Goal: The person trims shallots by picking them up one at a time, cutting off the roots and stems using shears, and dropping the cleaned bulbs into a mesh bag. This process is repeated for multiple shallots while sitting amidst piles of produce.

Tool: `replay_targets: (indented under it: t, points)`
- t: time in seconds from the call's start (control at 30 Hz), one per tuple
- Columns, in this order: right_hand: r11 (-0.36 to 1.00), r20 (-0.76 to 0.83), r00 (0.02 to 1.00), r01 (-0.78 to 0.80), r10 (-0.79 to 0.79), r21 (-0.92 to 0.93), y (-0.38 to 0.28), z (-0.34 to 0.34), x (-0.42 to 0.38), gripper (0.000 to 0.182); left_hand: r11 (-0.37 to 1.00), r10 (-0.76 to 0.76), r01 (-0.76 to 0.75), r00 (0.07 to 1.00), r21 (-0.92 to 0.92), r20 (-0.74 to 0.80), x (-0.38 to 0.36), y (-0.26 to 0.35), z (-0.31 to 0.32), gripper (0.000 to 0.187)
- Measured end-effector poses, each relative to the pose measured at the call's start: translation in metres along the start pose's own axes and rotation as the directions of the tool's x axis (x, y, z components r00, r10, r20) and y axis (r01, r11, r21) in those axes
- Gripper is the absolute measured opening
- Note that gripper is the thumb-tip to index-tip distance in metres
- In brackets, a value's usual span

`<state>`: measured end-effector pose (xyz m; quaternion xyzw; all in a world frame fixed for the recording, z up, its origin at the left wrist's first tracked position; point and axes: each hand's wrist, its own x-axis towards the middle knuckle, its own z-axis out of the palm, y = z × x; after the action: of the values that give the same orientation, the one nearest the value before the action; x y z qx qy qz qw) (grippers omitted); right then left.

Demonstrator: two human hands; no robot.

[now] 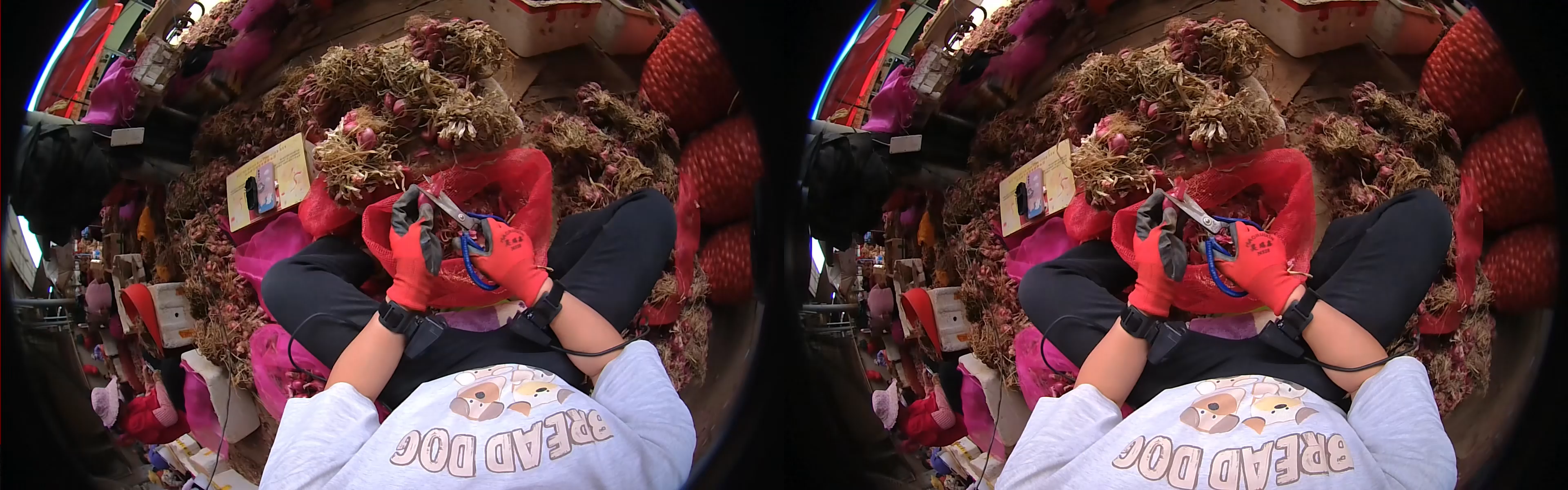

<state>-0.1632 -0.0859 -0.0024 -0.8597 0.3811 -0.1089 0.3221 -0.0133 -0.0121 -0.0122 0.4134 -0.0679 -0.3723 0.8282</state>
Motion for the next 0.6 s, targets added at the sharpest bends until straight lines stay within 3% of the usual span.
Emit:
replay_targets:
  t: [0.13, 0.23, 0.33, 0.43, 0.53, 0.6]
  points:
    - [0.984, 0.062, 0.996, -0.066, 0.057, 0.164, 0.000, -0.003, 0.001, 0.034, 0.998, 0.018, -0.020, 0.999, 0.064, 0.029, 0.001, 0.004, 0.001, 0.039]
    - [0.963, 0.036, 0.999, -0.020, 0.011, 0.270, 0.005, -0.001, 0.001, 0.033, 0.999, 0.029, -0.031, 0.998, 0.044, 0.056, 0.003, 0.004, 0.000, 0.039]
    - [0.868, 0.158, 0.987, -0.104, 0.030, 0.485, 0.013, -0.001, 0.005, 0.032, 1.000, -0.031, 0.031, 0.994, -0.001, 0.102, 0.005, 0.010, 0.004, 0.038]
    - [0.863, 0.338, 0.916, -0.340, 0.215, 0.373, 0.005, -0.020, 0.011, 0.032, 0.966, -0.153, 0.193, 0.964, -0.172, 0.219, 0.008, 0.014, -0.004, 0.038]
    - [0.848, 0.163, 0.984, -0.148, 0.074, 0.509, 0.012, -0.017, 0.007, 0.032, 0.838, -0.263, 0.395, 0.897, -0.377, 0.354, 0.013, 0.020, -0.019, 0.039]
    - [0.933, 0.134, 0.991, -0.041, -0.008, 0.357, -0.003, -0.032, 0.005, 0.033, 0.760, -0.324, 0.470, 0.873, -0.449, 0.365, 0.016, 0.022, -0.023, 0.040]
